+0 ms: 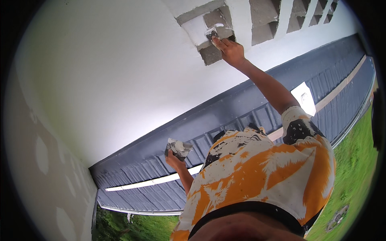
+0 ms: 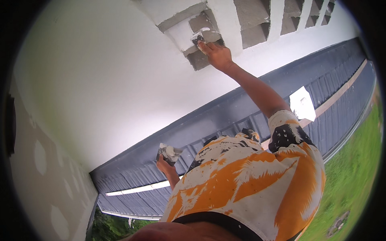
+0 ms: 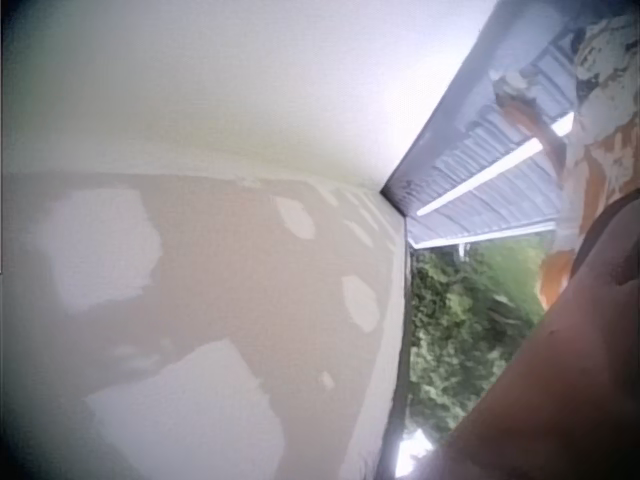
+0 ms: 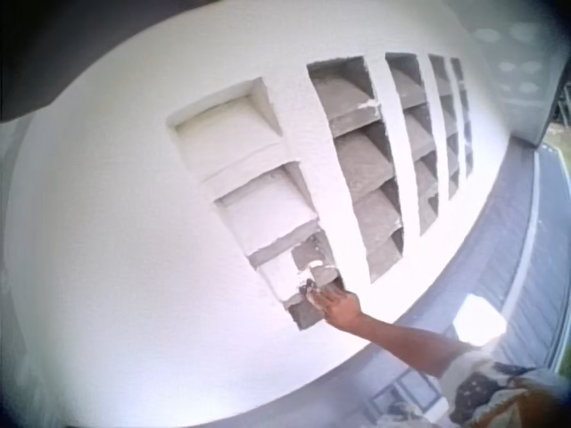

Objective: The person applies white plaster to a ceiling using a trowel and a smaller putty knife. They repeatedly scoop plaster from the trowel and spread it into recessed rectangular sections, smoothing the surface.

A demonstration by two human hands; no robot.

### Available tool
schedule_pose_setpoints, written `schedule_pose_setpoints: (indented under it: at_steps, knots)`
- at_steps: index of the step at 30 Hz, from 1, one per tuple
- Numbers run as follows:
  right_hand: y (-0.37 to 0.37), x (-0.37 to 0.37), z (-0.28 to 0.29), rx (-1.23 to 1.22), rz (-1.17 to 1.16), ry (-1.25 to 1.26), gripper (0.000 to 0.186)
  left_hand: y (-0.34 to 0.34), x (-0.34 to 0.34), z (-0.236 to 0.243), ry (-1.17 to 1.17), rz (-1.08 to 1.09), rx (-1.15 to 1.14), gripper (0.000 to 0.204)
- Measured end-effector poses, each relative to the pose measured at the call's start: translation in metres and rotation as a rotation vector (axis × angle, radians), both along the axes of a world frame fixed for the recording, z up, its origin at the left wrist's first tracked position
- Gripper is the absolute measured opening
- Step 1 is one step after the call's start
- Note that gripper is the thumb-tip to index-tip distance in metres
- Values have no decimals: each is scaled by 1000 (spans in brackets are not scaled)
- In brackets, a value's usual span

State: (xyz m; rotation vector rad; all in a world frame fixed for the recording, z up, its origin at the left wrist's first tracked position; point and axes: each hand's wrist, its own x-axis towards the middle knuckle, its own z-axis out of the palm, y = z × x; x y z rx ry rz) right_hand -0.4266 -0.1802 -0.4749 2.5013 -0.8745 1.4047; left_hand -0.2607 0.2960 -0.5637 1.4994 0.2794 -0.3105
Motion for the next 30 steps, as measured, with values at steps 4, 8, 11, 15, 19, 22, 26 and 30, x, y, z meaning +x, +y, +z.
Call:
schedule_pose_setpoints:
  at_steps: [4,8,11,15,19,22,26,30]
  knots:
    - [20,-12,4,103,29,49,59,1,0,7,-40,23,-79,34]
    - [-9,19,66,66,-82,-37,58,-13,4,14,-33,-63,-85,33]
    - [-14,26,90,113,-138,24,59,-16,-2,28,-75,-78,-88,33]
    - [3,5,58,90,-64,95,57,-15,-10,29,-90,-118,-112,35]
    - [29,-22,23,168,13,179,54,4,-13,-2,-17,-40,-74,35]
    - [17,-13,43,99,-32,49,54,9,-10,-3,-6,-32,-28,34]
    - [-14,20,81,155,-160,67,56,-2,0,17,-77,-112,-54,33]
    - [-8,20,83,199,-264,177,60,-12,-10,37,-92,-103,-80,33]
